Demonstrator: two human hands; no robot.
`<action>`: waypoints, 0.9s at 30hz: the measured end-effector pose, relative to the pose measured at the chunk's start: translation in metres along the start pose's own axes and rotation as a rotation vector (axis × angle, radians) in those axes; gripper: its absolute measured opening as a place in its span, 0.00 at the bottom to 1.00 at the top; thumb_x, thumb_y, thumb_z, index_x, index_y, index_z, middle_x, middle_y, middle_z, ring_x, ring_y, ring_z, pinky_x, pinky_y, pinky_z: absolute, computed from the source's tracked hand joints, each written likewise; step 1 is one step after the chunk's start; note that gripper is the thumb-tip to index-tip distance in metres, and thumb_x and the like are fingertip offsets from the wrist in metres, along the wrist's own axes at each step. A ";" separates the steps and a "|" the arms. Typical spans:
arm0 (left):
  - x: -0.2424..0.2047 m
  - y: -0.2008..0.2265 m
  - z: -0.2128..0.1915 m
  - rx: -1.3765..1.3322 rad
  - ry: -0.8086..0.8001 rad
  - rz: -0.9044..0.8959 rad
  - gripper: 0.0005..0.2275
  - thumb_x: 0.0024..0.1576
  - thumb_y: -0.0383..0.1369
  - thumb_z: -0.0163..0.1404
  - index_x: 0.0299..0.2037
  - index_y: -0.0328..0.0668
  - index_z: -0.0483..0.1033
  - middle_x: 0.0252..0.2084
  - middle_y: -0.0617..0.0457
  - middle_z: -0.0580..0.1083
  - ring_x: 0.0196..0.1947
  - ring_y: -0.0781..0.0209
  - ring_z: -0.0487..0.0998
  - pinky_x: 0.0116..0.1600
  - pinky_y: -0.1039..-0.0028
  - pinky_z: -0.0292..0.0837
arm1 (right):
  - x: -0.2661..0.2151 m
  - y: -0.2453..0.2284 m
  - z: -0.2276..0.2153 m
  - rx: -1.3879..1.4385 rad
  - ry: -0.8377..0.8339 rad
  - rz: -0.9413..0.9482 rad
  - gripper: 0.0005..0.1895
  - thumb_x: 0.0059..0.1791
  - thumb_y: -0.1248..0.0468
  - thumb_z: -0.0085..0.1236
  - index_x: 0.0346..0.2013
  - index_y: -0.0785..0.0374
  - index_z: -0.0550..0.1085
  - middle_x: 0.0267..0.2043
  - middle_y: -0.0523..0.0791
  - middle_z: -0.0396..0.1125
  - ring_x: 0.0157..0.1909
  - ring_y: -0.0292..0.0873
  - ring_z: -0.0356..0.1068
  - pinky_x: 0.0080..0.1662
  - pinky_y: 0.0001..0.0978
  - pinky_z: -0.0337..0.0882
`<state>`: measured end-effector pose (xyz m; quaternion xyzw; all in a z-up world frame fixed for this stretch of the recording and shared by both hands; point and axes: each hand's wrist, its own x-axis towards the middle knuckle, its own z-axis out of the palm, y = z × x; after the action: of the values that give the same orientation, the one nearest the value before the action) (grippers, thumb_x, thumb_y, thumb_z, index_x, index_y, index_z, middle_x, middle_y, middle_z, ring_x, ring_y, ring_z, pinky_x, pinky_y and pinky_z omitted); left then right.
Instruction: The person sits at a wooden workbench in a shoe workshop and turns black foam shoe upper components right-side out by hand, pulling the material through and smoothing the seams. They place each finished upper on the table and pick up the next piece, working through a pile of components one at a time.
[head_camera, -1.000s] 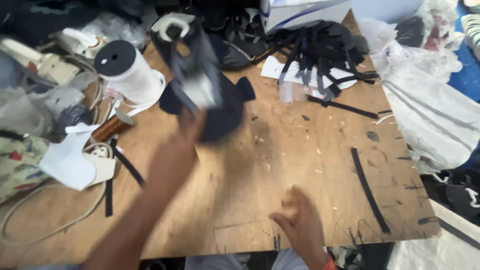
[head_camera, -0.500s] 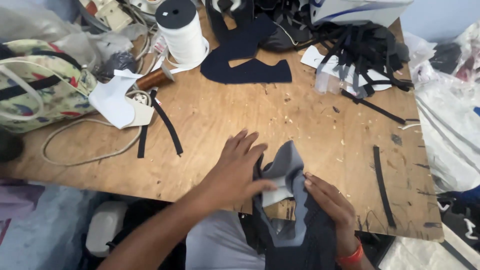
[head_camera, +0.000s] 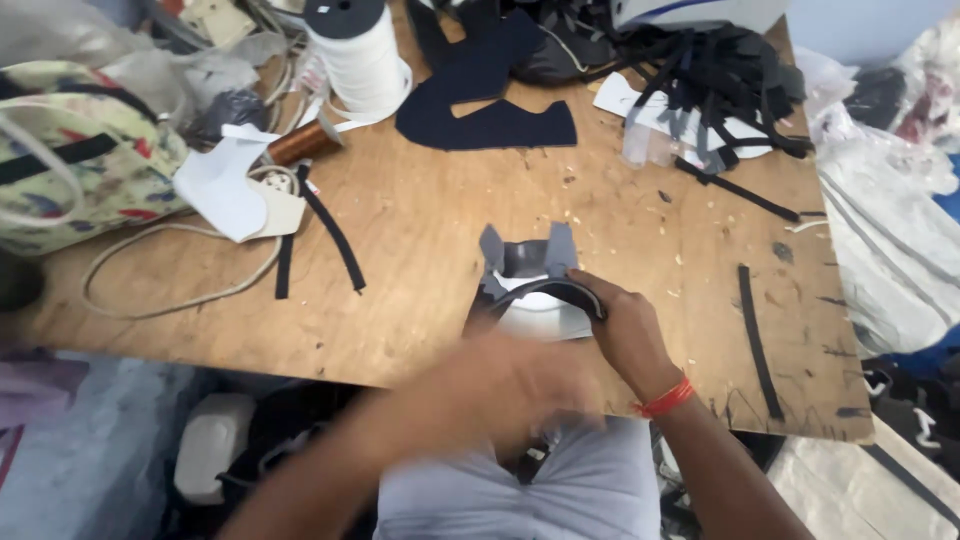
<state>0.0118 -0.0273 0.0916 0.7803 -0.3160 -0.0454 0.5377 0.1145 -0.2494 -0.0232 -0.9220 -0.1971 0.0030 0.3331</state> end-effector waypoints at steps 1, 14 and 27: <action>0.000 -0.022 0.025 -0.005 -0.009 0.005 0.05 0.59 0.30 0.55 0.39 0.42 0.85 0.37 0.50 0.81 0.42 0.57 0.82 0.50 0.66 0.77 | 0.001 0.003 0.000 -0.003 0.006 0.010 0.25 0.46 0.76 0.52 0.56 0.57 0.78 0.51 0.53 0.74 0.53 0.57 0.74 0.51 0.44 0.74; 0.024 -0.230 0.104 1.013 0.145 -0.296 0.32 0.54 0.43 0.52 0.68 0.35 0.61 0.71 0.26 0.57 0.72 0.32 0.55 0.74 0.50 0.49 | -0.022 -0.028 0.054 -0.298 -0.382 -0.192 0.13 0.56 0.56 0.48 0.44 0.58 0.77 0.36 0.53 0.74 0.40 0.55 0.75 0.43 0.47 0.72; 0.041 -0.242 0.096 0.792 0.027 -0.590 0.12 0.59 0.29 0.46 0.50 0.45 0.78 0.37 0.40 0.79 0.36 0.41 0.83 0.39 0.52 0.79 | 0.025 0.064 0.056 -0.072 -0.149 -0.101 0.24 0.50 0.65 0.52 0.62 0.64 0.67 0.53 0.58 0.70 0.54 0.61 0.70 0.50 0.49 0.70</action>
<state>0.1124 -0.0740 -0.1479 0.9815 -0.0678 -0.0619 0.1680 0.1531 -0.2509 -0.1035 -0.9195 -0.2677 0.0475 0.2838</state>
